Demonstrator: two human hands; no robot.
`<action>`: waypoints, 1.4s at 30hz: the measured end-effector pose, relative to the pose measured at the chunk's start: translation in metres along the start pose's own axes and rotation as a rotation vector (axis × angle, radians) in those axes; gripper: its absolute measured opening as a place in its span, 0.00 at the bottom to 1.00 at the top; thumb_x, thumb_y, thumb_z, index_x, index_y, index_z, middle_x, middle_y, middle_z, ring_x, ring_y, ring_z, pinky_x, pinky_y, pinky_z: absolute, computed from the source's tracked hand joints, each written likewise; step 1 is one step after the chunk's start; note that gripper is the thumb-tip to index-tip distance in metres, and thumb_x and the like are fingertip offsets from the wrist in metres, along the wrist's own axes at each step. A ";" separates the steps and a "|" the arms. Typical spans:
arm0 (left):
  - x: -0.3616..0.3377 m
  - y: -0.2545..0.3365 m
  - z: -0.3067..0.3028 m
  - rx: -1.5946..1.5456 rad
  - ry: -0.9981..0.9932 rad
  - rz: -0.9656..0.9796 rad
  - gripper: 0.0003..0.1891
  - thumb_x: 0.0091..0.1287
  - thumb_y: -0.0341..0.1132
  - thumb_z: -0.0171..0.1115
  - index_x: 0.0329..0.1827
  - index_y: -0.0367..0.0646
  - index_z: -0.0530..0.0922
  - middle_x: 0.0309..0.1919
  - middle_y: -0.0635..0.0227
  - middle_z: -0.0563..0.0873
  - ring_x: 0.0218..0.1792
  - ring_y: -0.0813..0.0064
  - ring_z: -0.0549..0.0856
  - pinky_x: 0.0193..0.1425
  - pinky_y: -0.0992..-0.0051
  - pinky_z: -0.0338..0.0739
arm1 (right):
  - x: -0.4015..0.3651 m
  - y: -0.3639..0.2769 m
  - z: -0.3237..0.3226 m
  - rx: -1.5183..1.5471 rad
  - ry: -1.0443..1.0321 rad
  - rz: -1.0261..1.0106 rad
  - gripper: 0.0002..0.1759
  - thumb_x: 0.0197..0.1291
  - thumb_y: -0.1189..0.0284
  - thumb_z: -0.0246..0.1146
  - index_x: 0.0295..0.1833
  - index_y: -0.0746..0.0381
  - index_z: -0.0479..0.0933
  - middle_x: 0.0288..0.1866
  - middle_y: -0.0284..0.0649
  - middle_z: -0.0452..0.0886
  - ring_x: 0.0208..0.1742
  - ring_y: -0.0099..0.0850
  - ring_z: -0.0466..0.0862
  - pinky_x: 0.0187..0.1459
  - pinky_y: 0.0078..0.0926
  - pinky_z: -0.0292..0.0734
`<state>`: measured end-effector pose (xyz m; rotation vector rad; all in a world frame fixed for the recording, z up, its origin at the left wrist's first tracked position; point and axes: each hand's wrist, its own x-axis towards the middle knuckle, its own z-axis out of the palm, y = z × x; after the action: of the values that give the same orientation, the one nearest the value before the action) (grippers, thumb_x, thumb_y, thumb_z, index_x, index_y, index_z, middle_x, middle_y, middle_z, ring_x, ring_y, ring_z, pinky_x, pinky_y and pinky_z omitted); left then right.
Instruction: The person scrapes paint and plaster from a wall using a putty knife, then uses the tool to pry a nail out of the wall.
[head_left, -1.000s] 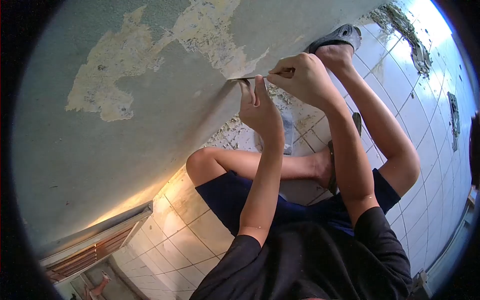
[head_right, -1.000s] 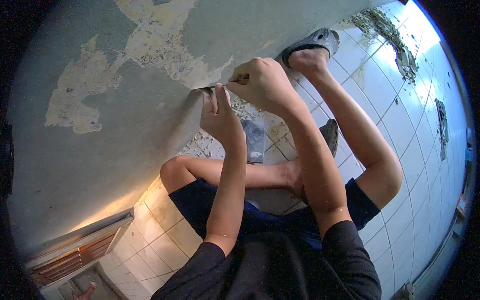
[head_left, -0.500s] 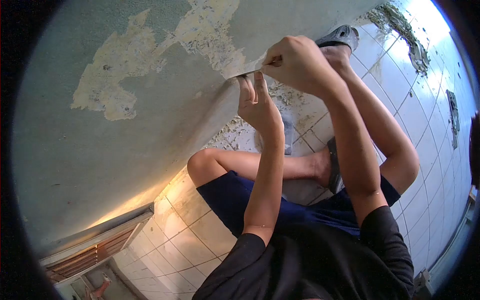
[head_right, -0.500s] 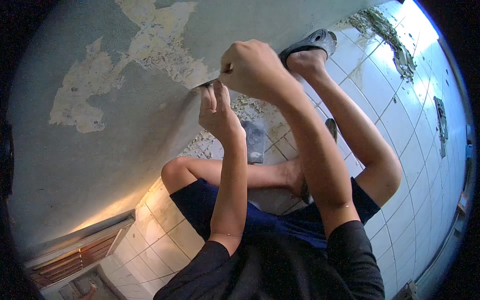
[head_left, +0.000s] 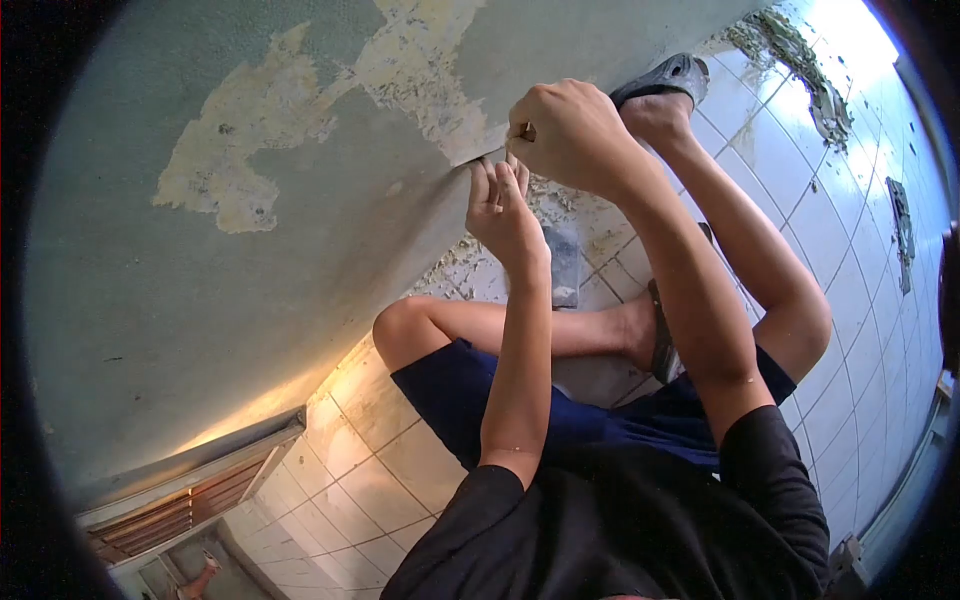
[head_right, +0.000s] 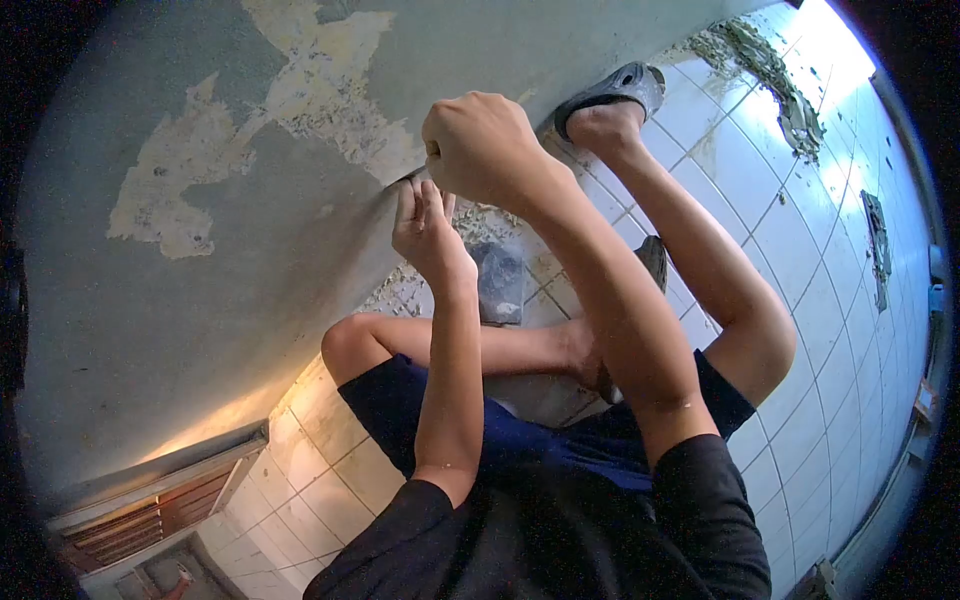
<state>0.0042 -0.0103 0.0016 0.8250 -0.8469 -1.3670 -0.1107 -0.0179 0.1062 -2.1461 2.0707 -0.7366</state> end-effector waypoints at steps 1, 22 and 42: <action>0.000 0.000 -0.001 -0.026 -0.029 -0.022 0.30 0.80 0.26 0.57 0.81 0.25 0.59 0.80 0.45 0.67 0.64 0.63 0.84 0.68 0.67 0.83 | -0.002 -0.001 -0.003 -0.007 0.006 0.002 0.08 0.48 0.70 0.66 0.26 0.63 0.85 0.21 0.49 0.82 0.27 0.50 0.85 0.34 0.44 0.80; 0.001 0.013 -0.011 -0.320 -0.370 -0.119 0.45 0.70 0.18 0.60 0.86 0.29 0.44 0.87 0.47 0.49 0.85 0.63 0.57 0.86 0.67 0.56 | -0.005 -0.042 -0.005 -0.240 0.063 0.002 0.04 0.49 0.75 0.65 0.27 0.64 0.82 0.26 0.49 0.84 0.32 0.51 0.86 0.37 0.48 0.80; -0.005 0.009 -0.009 -0.218 -0.416 -0.120 0.32 0.76 0.31 0.62 0.81 0.36 0.62 0.75 0.60 0.73 0.75 0.70 0.72 0.80 0.67 0.63 | 0.002 -0.046 0.001 -0.308 -0.096 0.057 0.04 0.47 0.75 0.70 0.29 0.63 0.87 0.30 0.49 0.89 0.37 0.46 0.92 0.37 0.39 0.87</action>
<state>0.0158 -0.0047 0.0050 0.4318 -0.9544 -1.7369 -0.0679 -0.0160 0.1231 -2.2049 2.3101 -0.3169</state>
